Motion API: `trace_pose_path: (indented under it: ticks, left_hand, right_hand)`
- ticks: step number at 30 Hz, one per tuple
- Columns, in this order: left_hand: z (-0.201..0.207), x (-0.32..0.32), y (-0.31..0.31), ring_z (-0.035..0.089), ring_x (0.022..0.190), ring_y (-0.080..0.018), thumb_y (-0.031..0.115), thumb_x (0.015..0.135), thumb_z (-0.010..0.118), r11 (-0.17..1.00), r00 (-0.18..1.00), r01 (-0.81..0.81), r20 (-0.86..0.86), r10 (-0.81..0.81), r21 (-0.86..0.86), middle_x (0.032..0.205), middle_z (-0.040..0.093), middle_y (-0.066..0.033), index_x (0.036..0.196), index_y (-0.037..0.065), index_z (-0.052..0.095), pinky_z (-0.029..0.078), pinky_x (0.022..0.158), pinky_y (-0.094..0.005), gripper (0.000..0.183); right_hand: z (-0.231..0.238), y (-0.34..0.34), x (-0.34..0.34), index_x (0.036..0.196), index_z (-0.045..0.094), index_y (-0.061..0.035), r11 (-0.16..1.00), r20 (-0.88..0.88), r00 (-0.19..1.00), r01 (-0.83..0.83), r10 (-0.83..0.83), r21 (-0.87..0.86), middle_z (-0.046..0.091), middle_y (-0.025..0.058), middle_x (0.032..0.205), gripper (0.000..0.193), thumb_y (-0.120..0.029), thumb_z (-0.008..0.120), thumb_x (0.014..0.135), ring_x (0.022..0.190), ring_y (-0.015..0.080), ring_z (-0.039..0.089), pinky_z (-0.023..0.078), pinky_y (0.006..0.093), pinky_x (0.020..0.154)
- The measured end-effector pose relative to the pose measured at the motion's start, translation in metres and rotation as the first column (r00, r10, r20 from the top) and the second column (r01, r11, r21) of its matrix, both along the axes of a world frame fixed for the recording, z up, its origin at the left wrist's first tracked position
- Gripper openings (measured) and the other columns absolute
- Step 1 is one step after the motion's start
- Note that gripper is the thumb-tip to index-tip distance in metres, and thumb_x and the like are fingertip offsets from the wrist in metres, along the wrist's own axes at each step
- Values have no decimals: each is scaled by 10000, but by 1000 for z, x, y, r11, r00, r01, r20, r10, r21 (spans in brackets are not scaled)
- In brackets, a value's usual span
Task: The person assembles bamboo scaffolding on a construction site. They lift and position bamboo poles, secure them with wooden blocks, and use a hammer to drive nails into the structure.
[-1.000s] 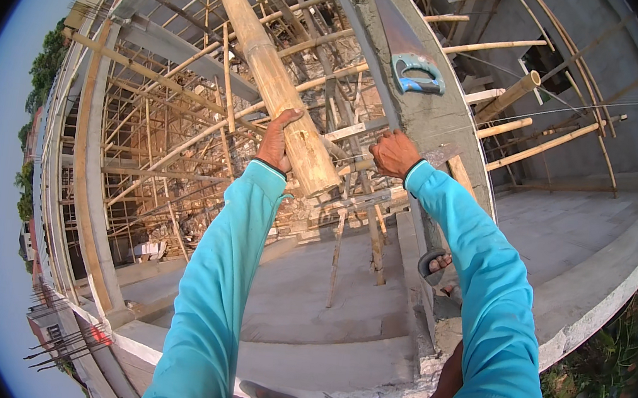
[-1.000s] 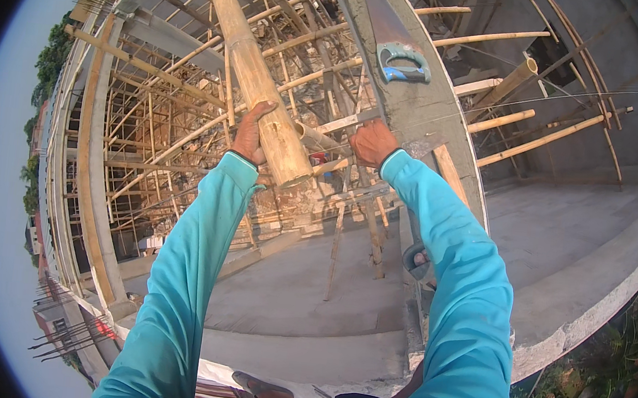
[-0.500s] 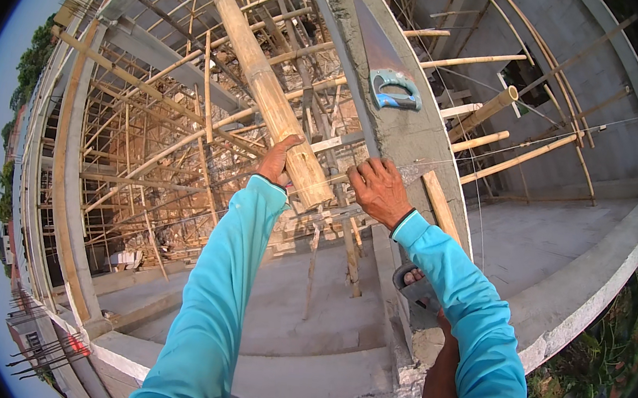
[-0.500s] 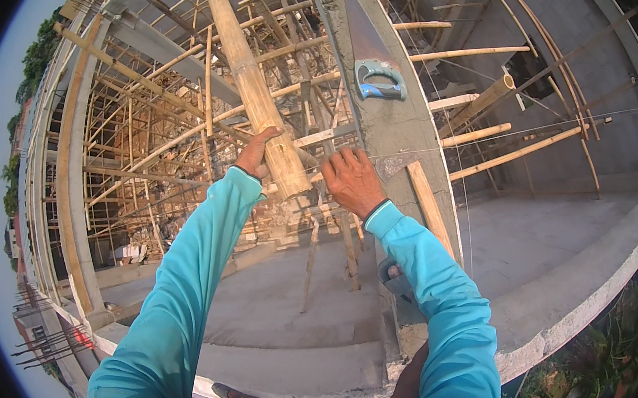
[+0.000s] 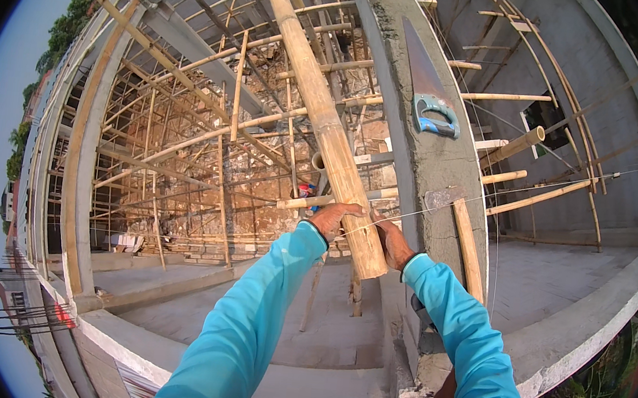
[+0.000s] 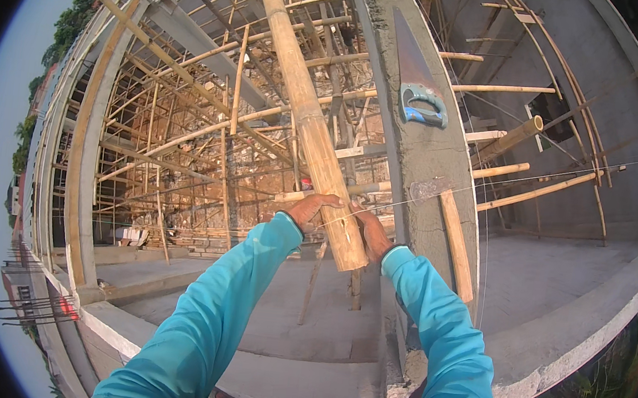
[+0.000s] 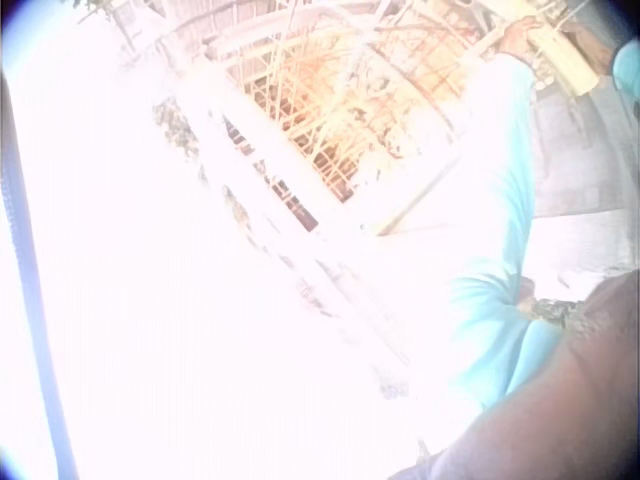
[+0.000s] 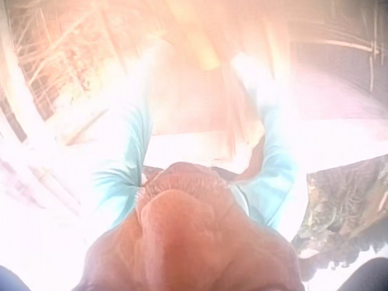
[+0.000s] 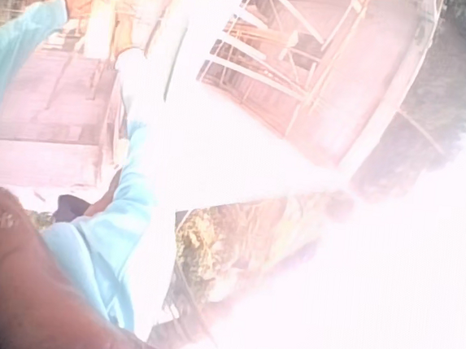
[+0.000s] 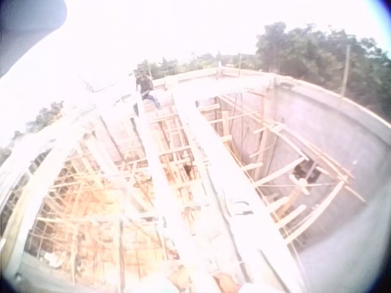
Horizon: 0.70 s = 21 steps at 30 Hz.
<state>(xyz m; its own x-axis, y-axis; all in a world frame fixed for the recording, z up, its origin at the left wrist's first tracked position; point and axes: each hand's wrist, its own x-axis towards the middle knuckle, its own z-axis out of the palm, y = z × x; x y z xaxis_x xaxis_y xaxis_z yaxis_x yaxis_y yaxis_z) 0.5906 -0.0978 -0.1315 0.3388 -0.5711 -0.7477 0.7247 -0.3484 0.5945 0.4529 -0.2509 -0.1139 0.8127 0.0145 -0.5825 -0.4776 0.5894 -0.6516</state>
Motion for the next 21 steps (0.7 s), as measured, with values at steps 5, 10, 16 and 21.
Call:
trace_pose_path:
  ticks: [5,10,16,21]
  left_hand:
    - [54,-4,5,636,1053,-250,355,852,761,893,881,322,245,-404,316,1072,699,-95,1120,33,678,479,919,-413,428]
    - [111,-31,57,653,890,-328,324,853,750,942,-269,-240,916,-297,235,866,679,-137,889,27,681,500,762,-426,307]
    - [72,-107,149,620,1132,-318,331,859,785,874,806,45,499,-318,484,1165,668,-153,1238,29,615,502,918,-454,514]
    - [47,-123,162,553,1297,-305,308,878,782,963,958,-256,109,264,-85,1403,538,-220,1501,20,409,465,1066,-458,781]
  right_hand:
    - [-23,-1,-23,1378,504,-49,937,-127,981,-95,145,336,640,150,1239,596,-488,581,982,1085,250,665,567,421,915]
    - [-34,17,-50,1349,532,-13,950,-284,918,-218,278,225,653,145,1188,685,-407,741,830,1047,298,665,554,465,926]
    - [-20,59,-67,1372,530,-14,829,-226,810,-467,540,308,622,148,1277,657,-187,795,797,1223,279,593,478,468,1055]
    - [-21,121,-94,1371,534,-6,776,-227,747,-561,625,289,622,129,1276,670,-197,786,780,1226,250,584,444,401,1082]
